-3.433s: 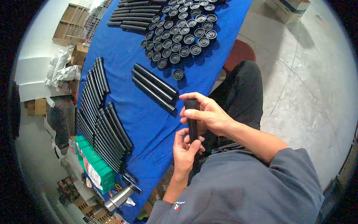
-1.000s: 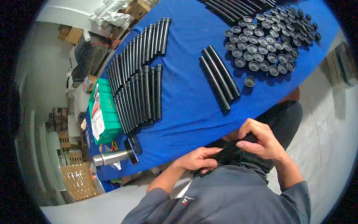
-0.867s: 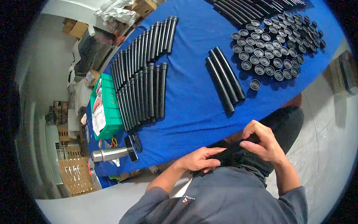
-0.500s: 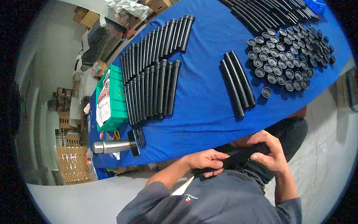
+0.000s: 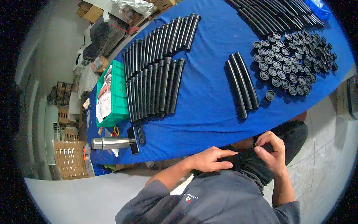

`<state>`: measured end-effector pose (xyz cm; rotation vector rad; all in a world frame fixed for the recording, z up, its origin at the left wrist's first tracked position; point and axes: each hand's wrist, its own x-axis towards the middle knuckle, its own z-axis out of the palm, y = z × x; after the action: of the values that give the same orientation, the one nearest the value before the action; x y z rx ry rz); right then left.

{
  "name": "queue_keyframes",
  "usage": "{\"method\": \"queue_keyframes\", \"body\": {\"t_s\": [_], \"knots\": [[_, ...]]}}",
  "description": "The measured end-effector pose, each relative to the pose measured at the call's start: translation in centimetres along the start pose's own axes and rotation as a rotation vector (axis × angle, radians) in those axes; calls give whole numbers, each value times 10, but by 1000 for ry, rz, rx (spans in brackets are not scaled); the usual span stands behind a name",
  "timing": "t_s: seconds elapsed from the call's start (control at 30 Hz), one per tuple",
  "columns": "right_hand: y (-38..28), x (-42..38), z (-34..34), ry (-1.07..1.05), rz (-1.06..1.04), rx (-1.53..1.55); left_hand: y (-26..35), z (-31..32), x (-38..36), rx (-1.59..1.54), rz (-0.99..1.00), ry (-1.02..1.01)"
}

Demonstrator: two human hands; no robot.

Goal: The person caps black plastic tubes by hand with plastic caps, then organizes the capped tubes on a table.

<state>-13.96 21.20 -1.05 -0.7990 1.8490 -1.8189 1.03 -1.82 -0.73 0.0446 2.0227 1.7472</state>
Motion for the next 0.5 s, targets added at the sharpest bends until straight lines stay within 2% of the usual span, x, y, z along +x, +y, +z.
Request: {"method": "queue_keyframes", "body": {"t_s": [0.07,0.1,0.17,0.2,0.27,0.33,0.43,0.5], "knots": [[-3,0,0,-55,-18,-40,-1,-1,-2,78,-24,3],[-4,1,-1,-55,44,-46,-2,-1,-2,117,-36,3],[-5,-1,-2,-53,174,-57,-1,4,-4,426,83,224],[-3,-2,-1,-29,173,-71,0,6,-4,581,145,334],[4,-3,3,17,168,-98,-2,0,2,687,198,420],[2,-3,9,29,75,-159,-7,-5,8,721,184,473],[6,-6,17,58,-97,-219,-1,-13,15,761,280,525],[10,-10,21,93,-168,-231,6,-16,15,770,256,494]]}}
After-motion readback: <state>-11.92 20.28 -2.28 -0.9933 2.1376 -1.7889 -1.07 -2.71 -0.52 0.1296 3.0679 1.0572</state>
